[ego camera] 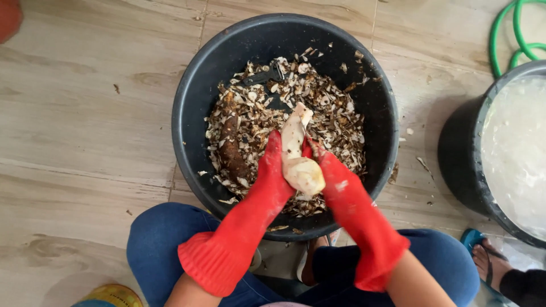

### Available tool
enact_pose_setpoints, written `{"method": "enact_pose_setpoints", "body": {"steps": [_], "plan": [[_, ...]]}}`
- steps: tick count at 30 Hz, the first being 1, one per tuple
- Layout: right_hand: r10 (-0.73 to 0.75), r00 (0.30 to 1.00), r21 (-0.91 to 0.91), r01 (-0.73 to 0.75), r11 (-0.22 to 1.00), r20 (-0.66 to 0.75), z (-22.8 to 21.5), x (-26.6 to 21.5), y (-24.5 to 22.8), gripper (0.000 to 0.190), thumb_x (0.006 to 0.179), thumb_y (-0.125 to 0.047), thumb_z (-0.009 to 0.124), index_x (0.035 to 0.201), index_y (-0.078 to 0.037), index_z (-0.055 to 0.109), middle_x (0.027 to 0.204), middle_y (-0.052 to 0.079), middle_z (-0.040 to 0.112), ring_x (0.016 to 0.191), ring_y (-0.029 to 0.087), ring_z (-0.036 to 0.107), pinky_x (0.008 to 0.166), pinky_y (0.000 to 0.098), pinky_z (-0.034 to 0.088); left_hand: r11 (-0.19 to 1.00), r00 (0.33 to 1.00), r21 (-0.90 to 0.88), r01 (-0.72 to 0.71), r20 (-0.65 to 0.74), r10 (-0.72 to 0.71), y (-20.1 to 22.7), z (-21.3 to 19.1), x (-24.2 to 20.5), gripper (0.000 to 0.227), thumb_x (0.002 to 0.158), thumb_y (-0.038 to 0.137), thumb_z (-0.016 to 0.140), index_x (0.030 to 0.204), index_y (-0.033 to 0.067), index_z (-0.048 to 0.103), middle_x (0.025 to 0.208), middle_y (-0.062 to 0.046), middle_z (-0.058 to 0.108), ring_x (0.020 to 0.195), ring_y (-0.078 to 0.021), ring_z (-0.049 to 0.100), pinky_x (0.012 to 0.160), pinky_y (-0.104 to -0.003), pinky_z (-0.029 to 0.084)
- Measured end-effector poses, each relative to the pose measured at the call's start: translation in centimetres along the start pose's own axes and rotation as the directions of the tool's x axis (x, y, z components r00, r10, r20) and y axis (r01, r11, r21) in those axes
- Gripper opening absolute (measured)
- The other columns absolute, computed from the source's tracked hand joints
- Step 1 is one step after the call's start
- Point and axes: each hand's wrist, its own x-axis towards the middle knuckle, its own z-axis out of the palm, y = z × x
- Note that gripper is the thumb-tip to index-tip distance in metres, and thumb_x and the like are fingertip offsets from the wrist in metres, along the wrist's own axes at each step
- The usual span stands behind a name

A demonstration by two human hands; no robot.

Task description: A person wearing red gloves uses a knife to peel the thick outer skin off a large root vegetable over a basin.

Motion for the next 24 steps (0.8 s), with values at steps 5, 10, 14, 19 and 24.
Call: {"method": "enact_pose_setpoints", "body": {"steps": [5,10,14,19,24], "plan": [[0.272,0.948,-0.257,-0.226,0.940,0.162,-3.1,2.1,-1.3,0.021,0.093,-0.030,0.060,0.099,-0.014,0.074,0.056,0.016,0.065,0.033,0.023,0.053,0.038,0.0281,0.039,0.991,0.999,-0.132,0.008,-0.030,-0.013,1.9,2.2,0.5,0.039,0.091,0.039,0.077,0.101,0.0013,0.075,0.100,-0.030,0.074,0.100,-0.0430,0.072,0.102,-0.058,0.052],[0.355,0.923,-0.534,-0.226,0.815,0.151,-3.3,0.5,-6.0,0.012,0.071,-0.029,0.067,0.067,-0.020,0.074,0.044,0.007,0.061,0.043,0.023,0.056,0.051,0.0287,0.045,0.997,0.996,0.021,0.081,-0.027,-0.080,1.9,2.6,0.1,0.044,0.091,0.043,0.075,0.106,0.0023,0.074,0.096,-0.032,0.073,0.090,-0.0459,0.072,0.087,-0.059,0.056],[0.396,0.901,-0.496,-0.266,0.827,0.177,-2.9,-1.1,-11.0,0.021,0.070,-0.020,0.066,0.066,-0.005,0.080,0.048,0.020,0.064,0.041,0.028,0.057,0.051,0.0319,0.048,0.967,0.987,0.195,0.163,-0.025,-0.161,2.3,2.7,-0.3,0.049,0.090,0.047,0.074,0.111,0.0034,0.073,0.092,-0.034,0.072,0.079,-0.0488,0.073,0.071,-0.061,0.061],[0.421,0.774,-0.488,-0.167,0.857,0.473,-4.7,1.4,-6.1,0.032,0.077,-0.026,0.069,0.092,-0.003,0.086,0.051,0.020,0.065,0.037,0.025,0.059,0.045,0.0298,0.050,0.928,0.975,0.315,0.197,0.039,-0.220,2.2,2.0,-0.8,0.049,0.093,0.050,0.070,0.116,0.0064,0.072,0.091,-0.033,0.072,0.073,-0.0480,0.072,0.060,-0.059,0.063],[0.326,0.518,-0.240,-0.228,0.944,0.790,-5.6,3.7,-3.1,0.037,0.084,-0.028,0.073,0.091,0.007,0.082,0.052,0.021,0.066,0.043,0.027,0.064,0.044,0.0301,0.053,0.931,0.890,0.237,0.276,0.303,-0.341,1.8,0.6,-0.2,0.058,0.101,0.054,0.059,0.127,0.0014,0.062,0.094,-0.043,0.066,0.062,-0.0597,0.065,0.030,-0.070,0.042]]}}
